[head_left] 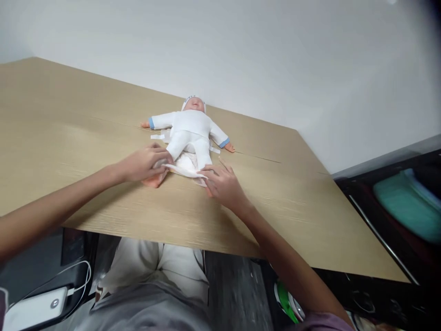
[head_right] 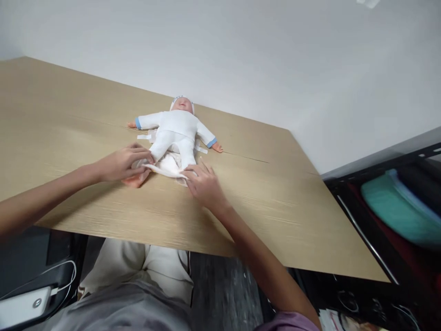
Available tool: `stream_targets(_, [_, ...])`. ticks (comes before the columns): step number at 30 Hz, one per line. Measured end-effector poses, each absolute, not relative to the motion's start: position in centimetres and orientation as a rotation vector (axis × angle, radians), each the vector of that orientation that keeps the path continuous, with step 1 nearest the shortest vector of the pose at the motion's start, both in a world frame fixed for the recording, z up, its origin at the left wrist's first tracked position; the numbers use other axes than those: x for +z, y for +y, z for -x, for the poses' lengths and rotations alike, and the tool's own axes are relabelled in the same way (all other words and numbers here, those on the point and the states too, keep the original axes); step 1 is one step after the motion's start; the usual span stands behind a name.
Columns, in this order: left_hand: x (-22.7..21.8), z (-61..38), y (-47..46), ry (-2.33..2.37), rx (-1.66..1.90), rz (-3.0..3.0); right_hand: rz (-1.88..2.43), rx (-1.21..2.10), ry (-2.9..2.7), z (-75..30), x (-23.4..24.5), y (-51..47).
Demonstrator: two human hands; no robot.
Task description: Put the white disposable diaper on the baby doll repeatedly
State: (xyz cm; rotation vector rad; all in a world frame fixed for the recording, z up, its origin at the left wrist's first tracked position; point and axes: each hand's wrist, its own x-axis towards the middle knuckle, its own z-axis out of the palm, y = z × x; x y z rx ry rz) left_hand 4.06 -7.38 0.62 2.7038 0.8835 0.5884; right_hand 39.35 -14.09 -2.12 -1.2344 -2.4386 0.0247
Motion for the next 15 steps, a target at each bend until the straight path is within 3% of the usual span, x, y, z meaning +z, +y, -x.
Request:
stream_targets(7, [4.4,-6.6,-0.8,1.217,0.951,-2.263,1.150,0.177,-1.980,-39.7,0.3,-5.2])
stream_targets(10, [4.1,-8.6,4.2,1.201,1.060,-2.034,1.221,0.226,-1.881,-39.3,0.3,0.1])
stream_targets(15, [1.6,-11.3,10.0,1.068,1.086,-1.429,1.340,0.598,-1.711,-38.5,-1.8,6.6])
